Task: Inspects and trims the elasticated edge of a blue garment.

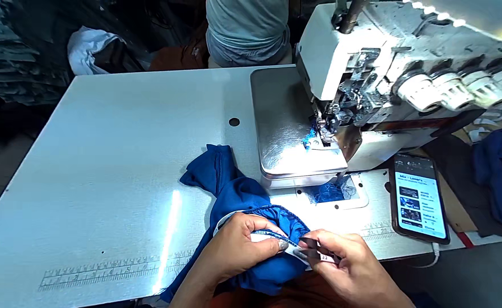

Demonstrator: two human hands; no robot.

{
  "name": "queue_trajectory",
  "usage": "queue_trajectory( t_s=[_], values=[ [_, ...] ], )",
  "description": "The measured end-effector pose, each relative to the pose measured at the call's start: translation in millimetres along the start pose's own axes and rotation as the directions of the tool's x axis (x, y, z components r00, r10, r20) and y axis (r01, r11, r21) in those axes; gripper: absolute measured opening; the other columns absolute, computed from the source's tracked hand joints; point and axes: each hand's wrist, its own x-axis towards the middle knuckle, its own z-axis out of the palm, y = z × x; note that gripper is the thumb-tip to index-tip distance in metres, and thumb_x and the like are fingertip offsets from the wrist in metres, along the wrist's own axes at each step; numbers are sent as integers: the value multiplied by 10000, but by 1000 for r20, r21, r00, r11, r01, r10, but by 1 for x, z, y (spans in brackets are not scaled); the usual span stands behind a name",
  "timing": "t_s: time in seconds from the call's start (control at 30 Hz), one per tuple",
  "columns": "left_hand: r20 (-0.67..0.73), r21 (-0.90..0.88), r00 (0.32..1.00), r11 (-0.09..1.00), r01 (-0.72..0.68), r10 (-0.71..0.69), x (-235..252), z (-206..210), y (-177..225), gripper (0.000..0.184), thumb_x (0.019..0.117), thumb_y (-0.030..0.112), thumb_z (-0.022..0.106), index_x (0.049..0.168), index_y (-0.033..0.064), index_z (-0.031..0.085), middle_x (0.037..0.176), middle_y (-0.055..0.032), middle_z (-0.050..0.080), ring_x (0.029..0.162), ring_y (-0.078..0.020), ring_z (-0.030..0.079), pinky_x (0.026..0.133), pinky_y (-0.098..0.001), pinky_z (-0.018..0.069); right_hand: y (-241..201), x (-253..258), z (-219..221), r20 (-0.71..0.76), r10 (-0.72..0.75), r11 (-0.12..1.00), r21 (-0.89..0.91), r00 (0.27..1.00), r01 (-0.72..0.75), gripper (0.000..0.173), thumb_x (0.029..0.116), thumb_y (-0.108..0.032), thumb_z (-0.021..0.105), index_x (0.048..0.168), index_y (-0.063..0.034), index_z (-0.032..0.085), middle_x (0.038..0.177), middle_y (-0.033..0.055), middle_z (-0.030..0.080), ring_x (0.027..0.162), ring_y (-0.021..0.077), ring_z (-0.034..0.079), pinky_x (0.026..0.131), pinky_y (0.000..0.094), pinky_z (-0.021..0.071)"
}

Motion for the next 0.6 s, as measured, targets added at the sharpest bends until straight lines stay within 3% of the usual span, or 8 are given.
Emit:
queue_trajectory(
  t_s=[0.1,0.27,0.33,0.43,0.5,0.6],
  values=[
    [16,-17,1000,1000,-14,14,0,0,1,94,867,213,745,903,155,810,845,95,741,810,46,671,728,-140,547,0,5,3,-24,98,983,157,995,-94,126,909,-146,629,863,-51,698,715,-51,616,636,-89,506,571,78,399],
    [-20,-3,1000,1000,7,-7,0,4,2,112,860,193,746,939,151,814,893,76,768,849,26,698,765,-157,567,-2,9,9,-87,120,984,139,989,-107,100,880,-123,632,842,-54,694,713,-47,625,641,-80,525,576,87,413],
    [-45,6,999,1000,23,-23,0,6,3,106,871,187,733,930,151,813,883,77,766,849,27,697,771,-160,568,-2,8,10,-120,121,987,117,985,-107,158,903,-175,654,973,-47,715,776,-37,662,667,-55,556,596,114,459],
    [-178,-30,980,996,84,-88,1,11,6,76,870,167,735,895,142,802,837,55,762,807,1,705,738,-179,577,-6,4,10,-196,-14,993,-120,980,-10,387,988,-358,609,1237,-70,674,787,-18,633,632,10,535,567,189,474],
    [-251,-69,960,991,112,-126,3,13,7,83,876,160,724,907,131,796,820,37,755,784,-18,703,715,-192,573,-15,0,12,-204,-85,972,-233,975,36,366,1025,-314,557,1286,-88,678,815,16,668,629,62,573,553,236,495],
    [-265,-117,950,983,139,-166,4,14,9,115,897,141,698,954,104,791,837,21,759,792,-28,709,732,-195,579,-23,-6,20,-196,-79,938,-345,977,6,364,1020,-260,566,1309,-73,685,856,59,683,633,119,601,539,268,497]
  ],
)
